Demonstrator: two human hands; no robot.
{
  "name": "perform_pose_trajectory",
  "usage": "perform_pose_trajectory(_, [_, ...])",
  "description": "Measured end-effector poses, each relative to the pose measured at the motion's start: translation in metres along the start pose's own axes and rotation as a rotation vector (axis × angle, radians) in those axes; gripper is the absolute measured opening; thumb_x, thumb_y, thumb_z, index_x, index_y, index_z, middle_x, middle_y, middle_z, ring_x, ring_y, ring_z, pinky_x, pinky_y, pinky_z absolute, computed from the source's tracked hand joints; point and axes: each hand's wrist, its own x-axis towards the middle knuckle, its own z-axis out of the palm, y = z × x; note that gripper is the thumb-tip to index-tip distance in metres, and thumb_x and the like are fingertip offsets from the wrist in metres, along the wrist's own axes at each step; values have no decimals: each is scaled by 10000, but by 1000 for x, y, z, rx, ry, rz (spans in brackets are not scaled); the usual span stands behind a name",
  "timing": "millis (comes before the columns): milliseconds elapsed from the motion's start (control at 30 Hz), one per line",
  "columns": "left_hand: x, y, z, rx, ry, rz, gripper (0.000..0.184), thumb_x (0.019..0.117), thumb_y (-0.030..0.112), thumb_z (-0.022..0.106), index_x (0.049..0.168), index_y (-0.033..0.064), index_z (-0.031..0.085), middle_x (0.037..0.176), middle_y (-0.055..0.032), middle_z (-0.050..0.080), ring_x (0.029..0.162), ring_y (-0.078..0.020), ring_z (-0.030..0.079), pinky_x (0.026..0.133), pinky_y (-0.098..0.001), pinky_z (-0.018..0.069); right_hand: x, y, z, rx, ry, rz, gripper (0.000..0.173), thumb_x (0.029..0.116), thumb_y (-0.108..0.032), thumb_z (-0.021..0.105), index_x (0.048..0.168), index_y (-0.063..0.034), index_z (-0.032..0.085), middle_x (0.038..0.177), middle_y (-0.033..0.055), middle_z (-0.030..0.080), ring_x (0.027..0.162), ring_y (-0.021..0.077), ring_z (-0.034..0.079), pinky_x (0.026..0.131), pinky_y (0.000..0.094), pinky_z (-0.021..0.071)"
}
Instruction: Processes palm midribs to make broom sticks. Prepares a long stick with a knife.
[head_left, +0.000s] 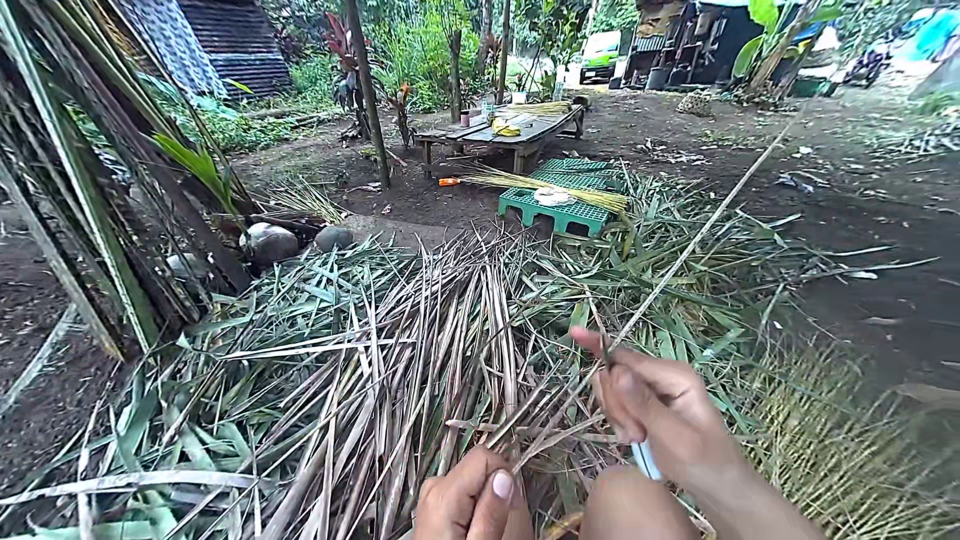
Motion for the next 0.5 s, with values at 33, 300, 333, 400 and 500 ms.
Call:
perform_pose_trajectory(33, [-2,-1,-1,1,-1,-13,330,1085,170,429,858,17,614,618,90,450,549,80,380,536,-116,322,3,0,-7,31,22,19,400,1067,-345,513,1373,-116,632,613,-199,483,517,-95,447,504,93,412])
perform_pose_trajectory(300, [3,-3,-1,-3,-21,-38,302,1073,133,425,859,30,612,605,110,430,530,79,359,517,-122,307,-13,-4,17,147,-406,241,433,1082,-341,481,1370,-44,609,647,-130,477,531,-104,398,498,88,355])
perform_pose_trajectory(333, [2,-3,-1,-23,-33,-43,300,1074,134,422,862,34,609,608,114,430,531,79,358,517,-123,304,-13,-1,17,178,-415,232,438,1082,-340,486,1374,-37,608,651,-125,488,534,-103,403,499,87,356])
perform_pose_trajectory(400, [0,-5,-4,-74,-66,-63,298,1080,138,410,872,51,603,615,130,429,535,88,356,516,-119,303,-10,1,8,173,-312,180,417,1075,-353,498,1364,-87,636,620,-139,494,517,-104,412,487,92,365])
perform_pose_trajectory(500, [-7,-4,-13,-135,-105,-106,282,1083,132,408,885,83,603,653,154,459,561,108,374,528,-103,317,7,-2,-25,189,-104,127,363,1054,-335,537,1343,-149,654,585,-203,483,499,-94,448,492,101,402])
